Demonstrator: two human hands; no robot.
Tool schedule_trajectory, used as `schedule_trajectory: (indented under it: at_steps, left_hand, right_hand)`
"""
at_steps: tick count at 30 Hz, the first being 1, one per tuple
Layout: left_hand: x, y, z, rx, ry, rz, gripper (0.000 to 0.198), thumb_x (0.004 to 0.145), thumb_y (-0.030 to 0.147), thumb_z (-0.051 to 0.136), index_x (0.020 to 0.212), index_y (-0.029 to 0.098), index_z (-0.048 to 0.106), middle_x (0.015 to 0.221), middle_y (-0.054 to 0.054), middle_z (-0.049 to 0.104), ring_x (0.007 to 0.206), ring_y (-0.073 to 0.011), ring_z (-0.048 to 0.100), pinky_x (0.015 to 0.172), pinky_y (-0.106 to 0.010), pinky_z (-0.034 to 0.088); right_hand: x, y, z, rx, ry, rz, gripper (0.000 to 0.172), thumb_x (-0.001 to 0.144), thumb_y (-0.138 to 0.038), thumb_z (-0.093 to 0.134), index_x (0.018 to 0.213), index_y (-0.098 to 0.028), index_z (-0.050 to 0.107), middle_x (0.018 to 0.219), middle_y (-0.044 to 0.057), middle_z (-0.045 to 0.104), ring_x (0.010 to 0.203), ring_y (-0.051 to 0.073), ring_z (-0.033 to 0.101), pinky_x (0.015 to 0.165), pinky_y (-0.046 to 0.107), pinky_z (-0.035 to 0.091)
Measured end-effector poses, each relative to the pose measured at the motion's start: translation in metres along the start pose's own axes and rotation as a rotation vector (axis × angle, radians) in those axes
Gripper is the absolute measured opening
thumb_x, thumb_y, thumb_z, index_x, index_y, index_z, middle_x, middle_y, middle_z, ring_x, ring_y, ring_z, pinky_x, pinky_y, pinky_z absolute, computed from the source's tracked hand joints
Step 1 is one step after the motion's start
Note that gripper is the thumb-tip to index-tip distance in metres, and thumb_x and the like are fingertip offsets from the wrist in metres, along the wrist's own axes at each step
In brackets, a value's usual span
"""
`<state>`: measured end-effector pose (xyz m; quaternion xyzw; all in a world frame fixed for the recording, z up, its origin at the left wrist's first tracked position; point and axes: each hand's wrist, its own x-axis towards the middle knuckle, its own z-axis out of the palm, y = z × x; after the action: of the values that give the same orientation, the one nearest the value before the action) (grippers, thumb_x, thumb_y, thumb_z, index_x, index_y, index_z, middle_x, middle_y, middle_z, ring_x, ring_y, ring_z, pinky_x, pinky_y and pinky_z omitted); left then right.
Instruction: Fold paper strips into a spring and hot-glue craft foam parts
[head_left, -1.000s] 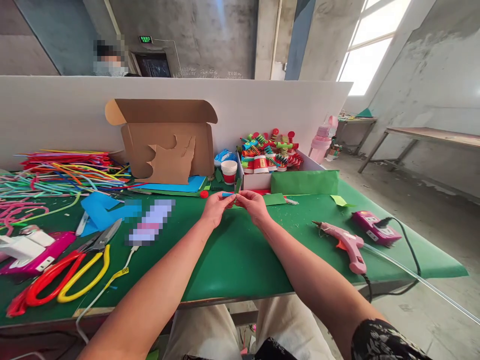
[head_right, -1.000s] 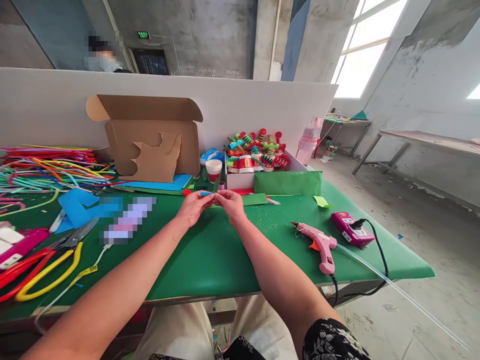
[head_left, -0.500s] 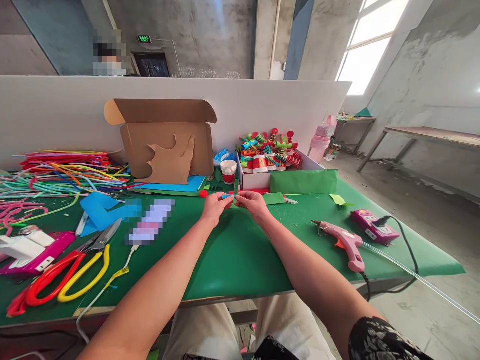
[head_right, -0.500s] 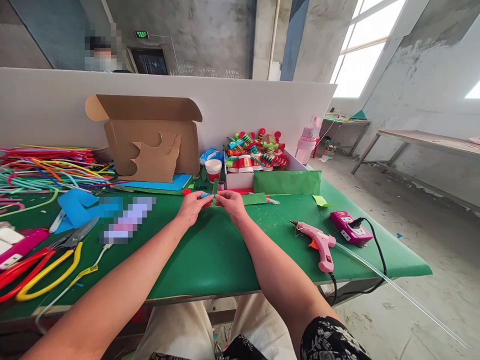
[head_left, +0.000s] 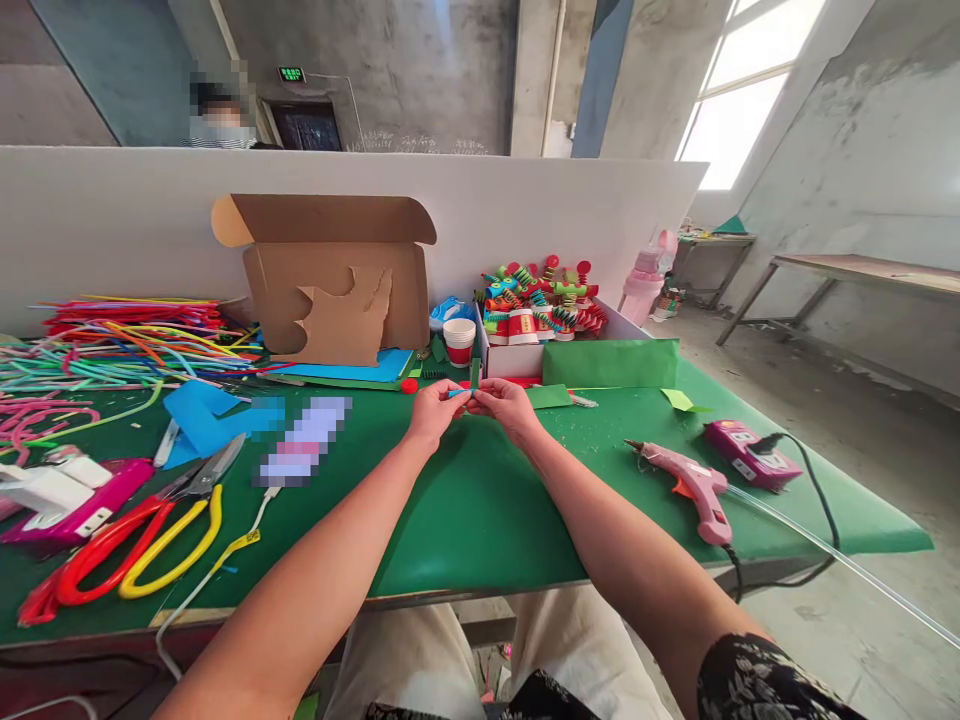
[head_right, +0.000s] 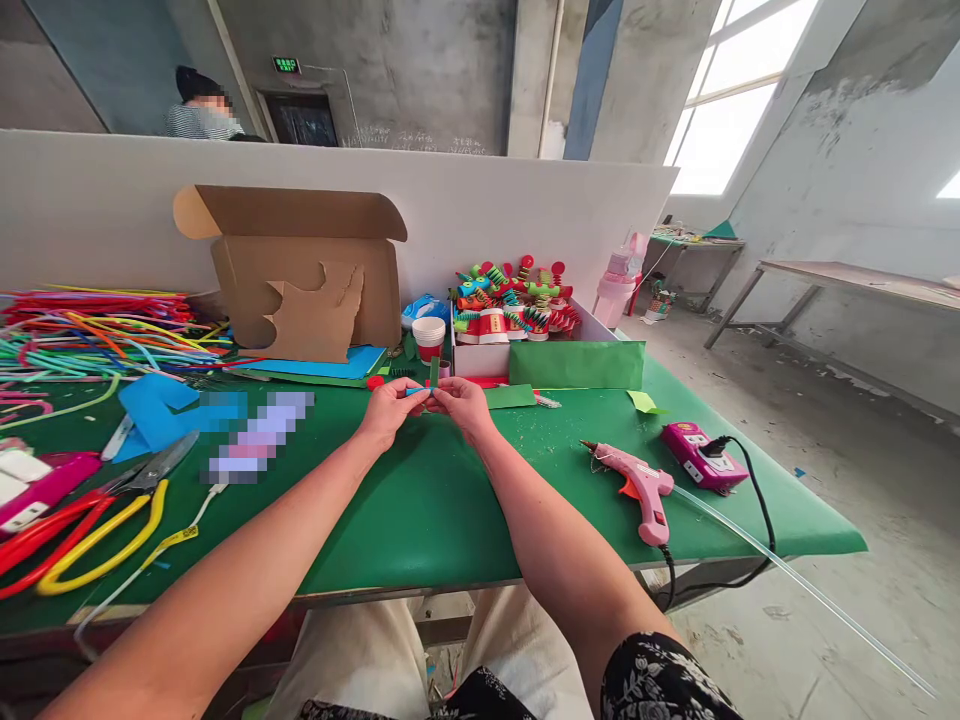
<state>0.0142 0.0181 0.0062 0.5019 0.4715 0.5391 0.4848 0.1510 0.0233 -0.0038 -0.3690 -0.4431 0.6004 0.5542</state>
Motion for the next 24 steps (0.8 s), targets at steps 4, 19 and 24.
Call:
schedule_trajectory:
  at_steps: [4,19,24]
  left_hand:
    - [0.0009,-0.0019,-0.0009,-0.021,-0.003,-0.017,0.034,0.051,0.043,0.082,0.061,0.018,0.061,0.054,0.002,0.060,0.051,-0.0119,0.053,0.053,-0.025,0.041]
    - [-0.0001,-0.0013,-0.0018,-0.048,-0.021,-0.056,0.037,0.051,0.044,0.080,0.060,0.019,0.055,0.055,0.002,0.060,0.053,-0.0126,0.054,0.054,-0.025,0.043]
    - [0.0011,-0.0019,-0.0023,-0.042,-0.015,-0.060,0.038,0.047,0.043,0.084,0.063,0.018,0.059,0.054,0.003,0.059,0.051,-0.0110,0.053,0.053,-0.025,0.044]
  right_hand:
    - [0.0000,-0.0013,-0.0012,0.014,-0.034,-0.002,0.033,0.054,-0.028,0.088,0.074,-0.018,0.064,0.060,-0.001,0.070,0.058,0.013,0.068,0.065,0.026,0.059]
    - [-0.0005,-0.0029,-0.0011,-0.004,-0.078,0.021,0.032,0.054,-0.030,0.088,0.071,-0.015,0.065,0.061,0.000,0.070,0.059,0.014,0.068,0.069,0.030,0.060]
    - [0.0043,0.0023,-0.0036,-0.095,-0.023,-0.032,0.029,0.059,-0.027,0.084,0.075,-0.018,0.061,0.061,-0.002,0.069,0.058,0.014,0.068,0.068,0.030,0.060]
